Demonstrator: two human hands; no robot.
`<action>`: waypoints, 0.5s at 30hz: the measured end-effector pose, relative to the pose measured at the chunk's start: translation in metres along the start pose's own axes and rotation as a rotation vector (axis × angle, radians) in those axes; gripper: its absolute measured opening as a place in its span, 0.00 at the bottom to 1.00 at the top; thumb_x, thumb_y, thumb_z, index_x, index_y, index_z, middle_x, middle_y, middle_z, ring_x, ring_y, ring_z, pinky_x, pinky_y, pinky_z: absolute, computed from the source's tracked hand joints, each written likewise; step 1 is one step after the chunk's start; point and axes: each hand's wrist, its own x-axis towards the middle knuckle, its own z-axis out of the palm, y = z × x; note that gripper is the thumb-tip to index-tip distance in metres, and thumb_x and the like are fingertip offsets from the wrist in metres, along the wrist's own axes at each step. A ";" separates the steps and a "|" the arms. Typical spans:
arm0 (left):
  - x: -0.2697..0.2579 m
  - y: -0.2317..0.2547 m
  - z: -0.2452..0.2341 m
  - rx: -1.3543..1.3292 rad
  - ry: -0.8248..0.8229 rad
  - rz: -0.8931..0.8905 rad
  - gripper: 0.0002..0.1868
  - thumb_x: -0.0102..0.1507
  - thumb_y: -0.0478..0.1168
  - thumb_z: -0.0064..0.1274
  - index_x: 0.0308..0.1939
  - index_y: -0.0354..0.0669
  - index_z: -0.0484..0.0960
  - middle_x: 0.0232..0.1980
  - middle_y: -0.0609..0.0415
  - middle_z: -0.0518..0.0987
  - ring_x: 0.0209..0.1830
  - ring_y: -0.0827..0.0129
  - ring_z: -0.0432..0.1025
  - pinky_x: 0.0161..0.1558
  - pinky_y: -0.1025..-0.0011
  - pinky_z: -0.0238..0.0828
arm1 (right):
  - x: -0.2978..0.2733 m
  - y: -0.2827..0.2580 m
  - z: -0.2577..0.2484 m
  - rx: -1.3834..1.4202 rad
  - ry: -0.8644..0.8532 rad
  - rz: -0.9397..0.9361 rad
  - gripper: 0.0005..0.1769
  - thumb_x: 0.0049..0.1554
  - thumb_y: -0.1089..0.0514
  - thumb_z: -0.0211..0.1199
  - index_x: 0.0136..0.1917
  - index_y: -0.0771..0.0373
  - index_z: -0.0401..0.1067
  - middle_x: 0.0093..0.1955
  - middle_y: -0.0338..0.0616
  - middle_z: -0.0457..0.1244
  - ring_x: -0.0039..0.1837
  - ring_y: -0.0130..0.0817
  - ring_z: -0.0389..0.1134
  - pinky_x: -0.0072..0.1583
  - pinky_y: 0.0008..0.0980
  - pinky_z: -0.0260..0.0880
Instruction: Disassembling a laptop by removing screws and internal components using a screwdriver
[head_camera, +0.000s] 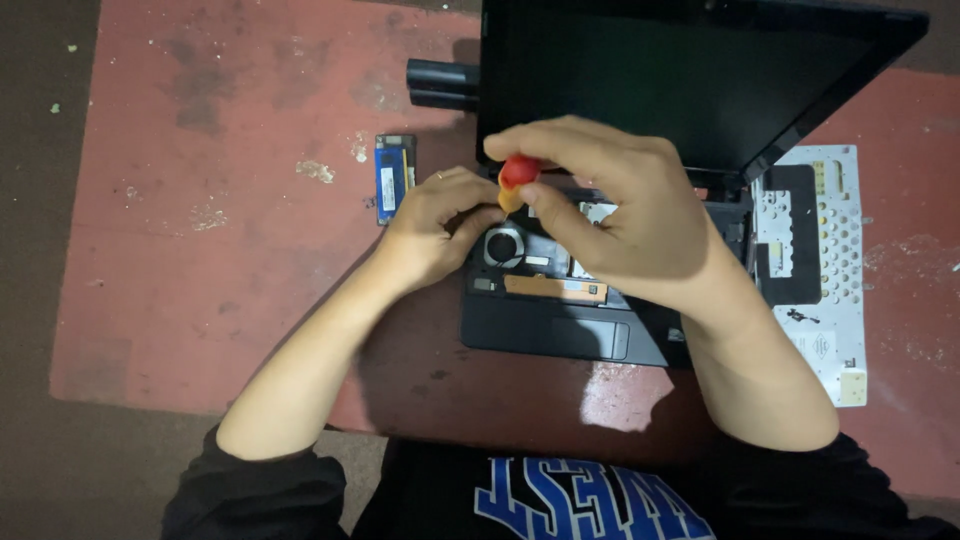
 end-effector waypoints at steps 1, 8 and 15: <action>-0.002 -0.002 0.001 0.003 0.005 0.009 0.05 0.65 0.32 0.51 0.44 0.38 0.79 0.38 0.51 0.79 0.37 0.59 0.71 0.44 0.64 0.66 | 0.000 0.001 0.001 -0.008 0.001 -0.008 0.14 0.61 0.69 0.53 0.60 0.73 0.68 0.57 0.56 0.66 0.58 0.41 0.70 0.58 0.31 0.74; 0.000 0.004 0.000 0.019 0.039 -0.051 0.08 0.63 0.36 0.55 0.45 0.40 0.77 0.38 0.53 0.77 0.38 0.61 0.71 0.44 0.66 0.64 | 0.001 0.009 0.003 0.035 -0.012 0.003 0.12 0.59 0.60 0.61 0.56 0.62 0.74 0.55 0.48 0.57 0.53 0.39 0.66 0.56 0.32 0.71; -0.001 0.006 0.001 0.106 0.050 0.010 0.03 0.63 0.35 0.56 0.39 0.42 0.78 0.35 0.57 0.78 0.35 0.62 0.72 0.46 0.64 0.61 | 0.002 -0.001 -0.001 0.119 -0.089 0.093 0.19 0.60 0.65 0.53 0.64 0.68 0.64 0.60 0.51 0.62 0.63 0.40 0.66 0.65 0.33 0.70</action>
